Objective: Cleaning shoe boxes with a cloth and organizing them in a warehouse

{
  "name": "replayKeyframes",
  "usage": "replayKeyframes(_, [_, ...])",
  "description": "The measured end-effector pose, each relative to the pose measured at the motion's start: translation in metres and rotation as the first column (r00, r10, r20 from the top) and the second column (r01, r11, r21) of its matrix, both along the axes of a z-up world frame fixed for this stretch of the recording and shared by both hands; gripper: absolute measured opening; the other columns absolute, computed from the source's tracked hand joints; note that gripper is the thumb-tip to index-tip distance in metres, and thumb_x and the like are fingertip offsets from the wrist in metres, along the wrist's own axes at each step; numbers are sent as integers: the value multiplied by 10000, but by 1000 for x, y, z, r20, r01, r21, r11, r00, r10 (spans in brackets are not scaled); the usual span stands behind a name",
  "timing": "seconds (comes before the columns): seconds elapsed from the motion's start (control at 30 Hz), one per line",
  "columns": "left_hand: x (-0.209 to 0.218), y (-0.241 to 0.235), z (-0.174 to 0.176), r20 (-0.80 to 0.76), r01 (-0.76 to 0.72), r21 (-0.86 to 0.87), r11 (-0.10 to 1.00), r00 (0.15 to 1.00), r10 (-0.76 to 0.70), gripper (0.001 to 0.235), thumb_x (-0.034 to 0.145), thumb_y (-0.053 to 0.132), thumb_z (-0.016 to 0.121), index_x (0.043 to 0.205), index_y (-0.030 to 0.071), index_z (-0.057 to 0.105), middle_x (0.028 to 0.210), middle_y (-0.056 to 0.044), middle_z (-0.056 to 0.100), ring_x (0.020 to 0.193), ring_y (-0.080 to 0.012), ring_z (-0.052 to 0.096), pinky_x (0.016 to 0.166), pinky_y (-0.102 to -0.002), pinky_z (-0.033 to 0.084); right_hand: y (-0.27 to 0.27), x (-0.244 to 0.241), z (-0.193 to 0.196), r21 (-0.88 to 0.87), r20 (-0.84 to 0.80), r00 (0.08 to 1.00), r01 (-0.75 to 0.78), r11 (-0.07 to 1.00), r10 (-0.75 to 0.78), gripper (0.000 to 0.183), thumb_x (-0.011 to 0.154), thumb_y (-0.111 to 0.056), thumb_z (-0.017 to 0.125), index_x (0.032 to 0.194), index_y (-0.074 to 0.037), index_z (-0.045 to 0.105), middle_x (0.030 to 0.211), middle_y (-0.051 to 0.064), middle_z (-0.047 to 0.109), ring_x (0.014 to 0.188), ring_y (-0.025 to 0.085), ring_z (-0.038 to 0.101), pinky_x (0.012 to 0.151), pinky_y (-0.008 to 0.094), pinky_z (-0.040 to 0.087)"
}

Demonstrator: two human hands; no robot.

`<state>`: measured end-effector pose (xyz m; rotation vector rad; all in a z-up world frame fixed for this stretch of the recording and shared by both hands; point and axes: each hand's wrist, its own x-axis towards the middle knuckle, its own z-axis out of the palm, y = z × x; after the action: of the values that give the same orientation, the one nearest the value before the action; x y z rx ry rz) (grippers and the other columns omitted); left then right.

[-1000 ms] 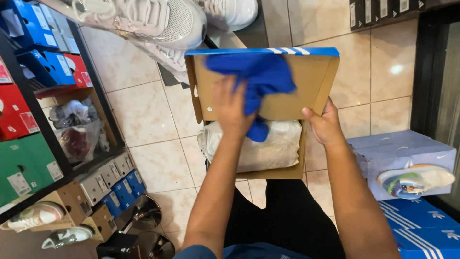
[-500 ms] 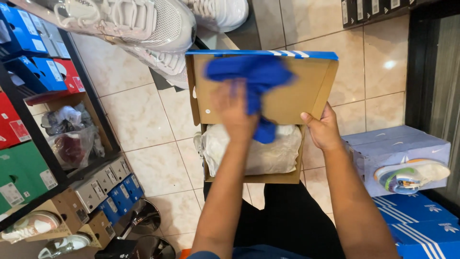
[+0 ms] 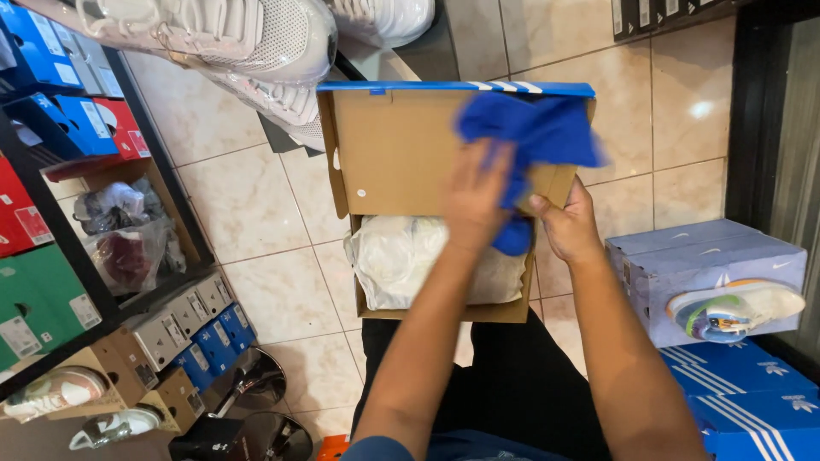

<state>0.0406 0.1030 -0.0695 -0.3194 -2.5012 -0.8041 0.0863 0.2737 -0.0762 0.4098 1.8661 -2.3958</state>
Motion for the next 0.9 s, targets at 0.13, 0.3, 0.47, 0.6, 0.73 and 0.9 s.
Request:
replayKeyframes(0.13, [-5, -100, 7, 50, -475, 17, 880, 879, 474, 769, 691, 137, 756, 1438, 157, 576, 1385, -128, 566, 1264, -353, 551, 1126, -460, 384, -3, 3, -2, -49, 17, 999, 31, 998, -30, 519, 895, 82, 689, 1370, -78, 556, 1229, 109, 683, 1136, 207, 650, 1033, 481, 542])
replayKeyframes(0.3, [0, -18, -2, 229, -362, -8, 932, 906, 355, 820, 663, 143, 798, 1447, 164, 559, 1410, -176, 545, 1314, -425, 517, 1110, -560, 367, 2, 0, -2, 12, -8, 1000, 1, 1000, -1, 506, 905, 83, 686, 1366, -79, 555, 1234, 105, 677, 1137, 186, 624, 1025, 475, 536])
replayKeyframes(0.47, [15, 67, -7, -9, -25, 47, 999, 1000, 26, 407, 937, 436, 622, 1301, 263, 675, 1355, -66, 632, 1249, -318, 578, 1033, -459, 493, 17, -8, -17, 147, -51, 995, -75, 986, 84, 645, 798, 199, 733, 1354, -82, 563, 1218, 112, 690, 1146, 220, 653, 1042, 441, 533])
replayKeyframes(0.6, [-6, -6, -10, 44, -172, 60, 983, 985, 169, 534, 854, 370, 707, 1340, 154, 654, 1300, -133, 661, 1239, -339, 627, 1061, -495, 465, 5, -4, -11, 51, -2, 999, -47, 998, 48, 545, 875, 97, 706, 1363, -104, 572, 1237, 82, 682, 1138, 183, 650, 1030, 426, 544])
replayKeyframes(0.73, [-24, -103, 4, 47, -572, 85, 816, 820, 570, 677, 769, 144, 753, 1424, 211, 595, 1369, -73, 583, 1238, -342, 571, 1121, -449, 414, 4, -6, -9, -3, -13, 1000, -28, 1000, 28, 522, 905, 75, 694, 1373, -104, 549, 1247, 76, 673, 1145, 178, 642, 1034, 436, 544])
replayKeyframes(0.9, [-7, -29, -7, 195, -419, 62, 906, 895, 401, 855, 622, 132, 847, 1432, 178, 578, 1394, -144, 571, 1315, -384, 529, 1129, -519, 369, 6, -3, -6, 35, -34, 998, -46, 998, 47, 518, 906, 81, 688, 1368, -108, 549, 1235, 67, 671, 1135, 162, 630, 1025, 435, 539])
